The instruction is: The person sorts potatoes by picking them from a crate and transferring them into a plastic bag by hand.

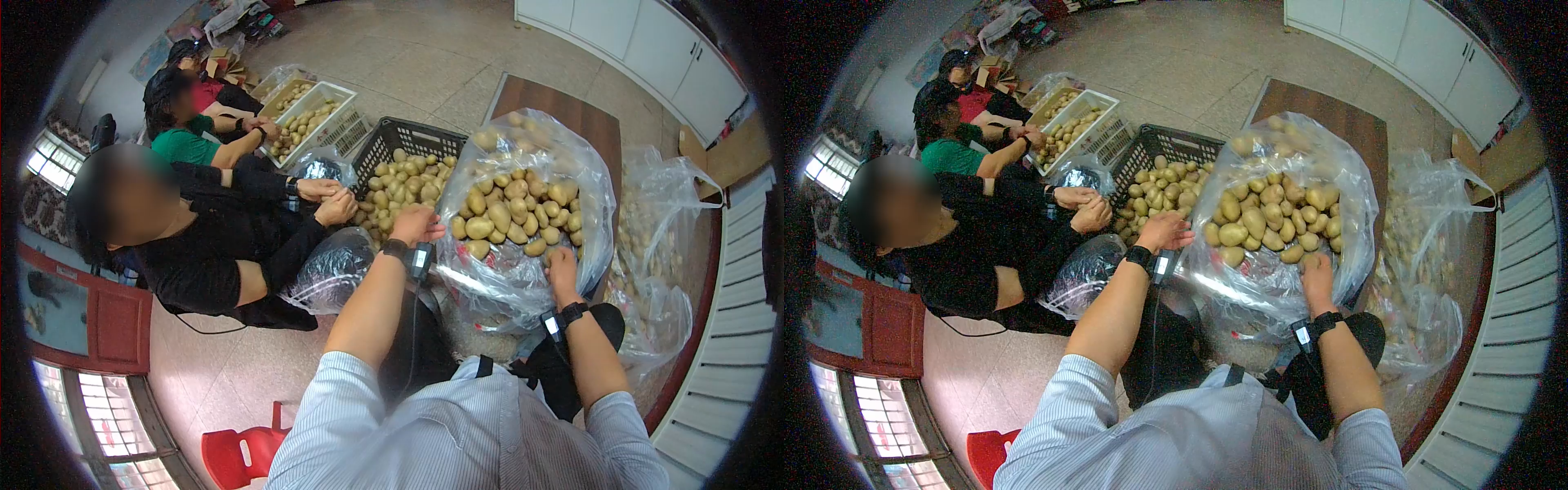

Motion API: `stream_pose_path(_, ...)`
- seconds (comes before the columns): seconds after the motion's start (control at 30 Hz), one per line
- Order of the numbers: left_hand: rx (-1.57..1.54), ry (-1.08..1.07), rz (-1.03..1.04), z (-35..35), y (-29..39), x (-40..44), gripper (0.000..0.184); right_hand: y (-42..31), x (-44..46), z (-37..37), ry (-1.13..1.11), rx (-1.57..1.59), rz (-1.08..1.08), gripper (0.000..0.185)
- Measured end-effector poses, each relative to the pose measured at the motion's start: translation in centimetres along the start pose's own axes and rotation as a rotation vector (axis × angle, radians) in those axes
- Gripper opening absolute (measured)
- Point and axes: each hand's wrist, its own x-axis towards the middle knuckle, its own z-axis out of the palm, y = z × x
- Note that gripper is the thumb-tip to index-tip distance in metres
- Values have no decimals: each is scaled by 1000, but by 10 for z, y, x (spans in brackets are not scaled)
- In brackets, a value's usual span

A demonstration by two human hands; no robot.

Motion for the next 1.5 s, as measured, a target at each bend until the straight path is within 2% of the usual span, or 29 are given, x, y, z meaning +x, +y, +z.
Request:
stream_pose_path(0.13,14,13,-29,12,3,-3,27,-7,-2,4,-59,227,79,37)
stream_pose_path(0.2,68,-64,-20,16,3,-3,31,-20,-9,6,-89,301,135,36)
stream_pose_path(0.27,69,-76,-31,21,2,-6,32,-29,-14,6,-240,535,232,34)
stream_pose_path(0.37,96,-106,-54,27,2,-8,34,-48,-31,9,-351,617,225,32)
stream_pose_path(0.5,181,-149,-82,33,4,-12,42,-56,-32,22,-433,573,271,36)
stream_pose_path(0.7,211,-262,-134,49,3,-21,44,-82,-50,38,-516,509,256,37)
stream_pose_path(0.8,266,-272,-160,60,1,-25,45,-91,-54,45,-536,389,210,38)
stream_pose_path(0.87,321,-307,-171,67,3,-31,46,-95,-55,49,-613,341,79,40)
stream_pose_path(0.93,376,-343,-182,71,2,-30,47,-103,-58,52,-622,324,51,40)
stream_pose_path(1.0,406,-515,-252,75,2,-29,55,-106,-58,54,-632,307,22,41)
stream_pose_path(1.2,299,-601,-326,86,2,-43,66,-113,-60,55,-543,222,-41,46)
stream_pose_path(1.3,289,-595,-325,93,7,-51,63,-102,-51,60,-520,180,-93,46)
stream_pose_path(1.4,420,-651,-234,89,3,-41,59,-91,-43,66,-402,42,-340,38)
stream_pose_path(1.5,489,-653,-209,83,-1,-33,51,-99,-51,61,-502,136,-249,28)
